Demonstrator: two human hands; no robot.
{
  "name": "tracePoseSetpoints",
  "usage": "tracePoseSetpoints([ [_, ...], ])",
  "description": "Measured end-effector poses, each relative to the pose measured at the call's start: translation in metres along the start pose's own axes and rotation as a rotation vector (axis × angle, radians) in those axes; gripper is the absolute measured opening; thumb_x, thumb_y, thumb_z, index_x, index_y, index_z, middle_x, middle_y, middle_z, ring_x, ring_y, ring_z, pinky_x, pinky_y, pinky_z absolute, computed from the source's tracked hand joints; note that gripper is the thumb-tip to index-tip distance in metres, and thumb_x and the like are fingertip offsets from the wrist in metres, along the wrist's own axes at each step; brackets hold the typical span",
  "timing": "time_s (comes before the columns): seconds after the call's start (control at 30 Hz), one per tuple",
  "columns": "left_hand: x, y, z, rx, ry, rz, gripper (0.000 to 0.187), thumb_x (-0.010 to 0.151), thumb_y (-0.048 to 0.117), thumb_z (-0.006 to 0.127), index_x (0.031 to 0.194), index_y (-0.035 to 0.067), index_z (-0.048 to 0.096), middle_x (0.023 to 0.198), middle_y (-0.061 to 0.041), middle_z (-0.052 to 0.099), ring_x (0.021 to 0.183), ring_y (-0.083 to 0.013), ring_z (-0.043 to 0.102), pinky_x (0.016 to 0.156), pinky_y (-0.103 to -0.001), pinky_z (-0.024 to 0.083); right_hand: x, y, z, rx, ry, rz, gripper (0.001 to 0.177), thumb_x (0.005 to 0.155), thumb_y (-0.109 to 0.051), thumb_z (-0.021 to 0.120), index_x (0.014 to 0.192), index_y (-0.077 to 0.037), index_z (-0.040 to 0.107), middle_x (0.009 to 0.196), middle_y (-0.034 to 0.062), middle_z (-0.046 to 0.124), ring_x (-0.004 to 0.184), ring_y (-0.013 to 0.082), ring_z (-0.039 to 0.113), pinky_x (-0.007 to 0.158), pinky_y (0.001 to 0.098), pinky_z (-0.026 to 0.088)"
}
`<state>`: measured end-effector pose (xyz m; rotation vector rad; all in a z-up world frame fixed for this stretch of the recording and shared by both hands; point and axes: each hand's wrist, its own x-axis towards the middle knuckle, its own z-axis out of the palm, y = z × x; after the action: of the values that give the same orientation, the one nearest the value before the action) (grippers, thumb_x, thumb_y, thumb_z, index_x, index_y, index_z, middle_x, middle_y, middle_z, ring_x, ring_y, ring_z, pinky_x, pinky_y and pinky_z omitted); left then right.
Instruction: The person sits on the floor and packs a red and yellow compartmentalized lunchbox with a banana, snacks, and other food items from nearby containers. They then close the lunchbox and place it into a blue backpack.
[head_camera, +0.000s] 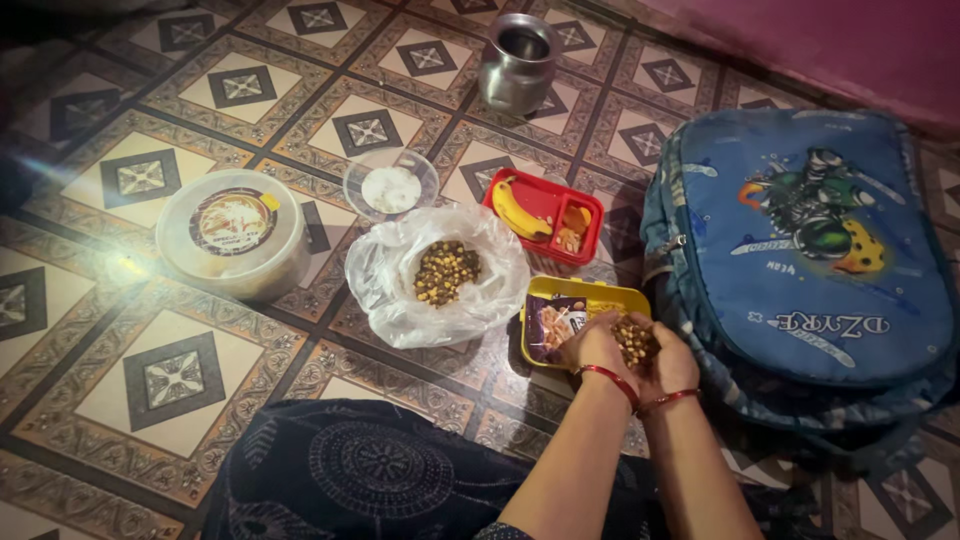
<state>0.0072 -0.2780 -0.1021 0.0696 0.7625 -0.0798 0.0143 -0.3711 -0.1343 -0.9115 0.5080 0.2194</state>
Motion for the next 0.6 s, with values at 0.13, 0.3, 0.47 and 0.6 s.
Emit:
tracePoseSetpoints([
  [0.13, 0.007, 0.002, 0.0, 0.0, 0.037, 0.045, 0.009, 0.088, 0.007, 0.066, 0.096, 0.007, 0.071, 0.089, -0.009, 0.072, 0.077, -0.0252, 0.071, 0.075, -0.04, 0.06, 0.003, 0.001, 0.008, 0.07, -0.147, 0.058, 0.033, 0.109, -0.023, 0.043, 0.124, -0.001, 0.063, 0.121, 0.0163, 0.068, 0.107, 0.0293, 0.067, 0.099, 0.0449, 0.054],
  [0.3, 0.015, 0.008, 0.002, 0.091, 0.03, 0.119, 0.013, 0.089, 0.012, 0.067, 0.098, 0.004, 0.073, 0.09, -0.01, 0.073, 0.077, -0.0243, 0.071, 0.073, -0.039, 0.06, 0.01, 0.002, 0.015, -0.024, -0.002, 0.014, 0.04, 0.105, -0.025, 0.04, 0.124, 0.0, 0.064, 0.119, 0.0174, 0.07, 0.108, 0.0292, 0.068, 0.098, 0.0428, 0.054],
  [0.47, 0.019, 0.013, 0.009, 0.043, 0.082, 0.064, 0.021, 0.09, 0.015, 0.066, 0.109, 0.007, 0.068, 0.099, -0.01, 0.073, 0.082, -0.0245, 0.071, 0.075, -0.04, 0.061, 0.016, 0.001, 0.019, -0.04, 0.016, -0.001, 0.039, 0.106, -0.028, 0.041, 0.122, 0.0, 0.063, 0.118, 0.0173, 0.069, 0.106, 0.03, 0.066, 0.097, 0.0442, 0.053],
  [0.6, 0.021, 0.01, 0.013, 0.016, 0.121, 0.036, 0.027, 0.09, 0.015, 0.065, 0.116, 0.008, 0.063, 0.101, -0.01, 0.072, 0.083, -0.0248, 0.071, 0.076, -0.04, 0.061, 0.018, -0.001, 0.014, -0.055, 0.064, -0.011, 0.04, 0.106, -0.031, 0.041, 0.119, -0.001, 0.063, 0.117, 0.017, 0.069, 0.104, 0.0301, 0.066, 0.096, 0.0445, 0.053],
])
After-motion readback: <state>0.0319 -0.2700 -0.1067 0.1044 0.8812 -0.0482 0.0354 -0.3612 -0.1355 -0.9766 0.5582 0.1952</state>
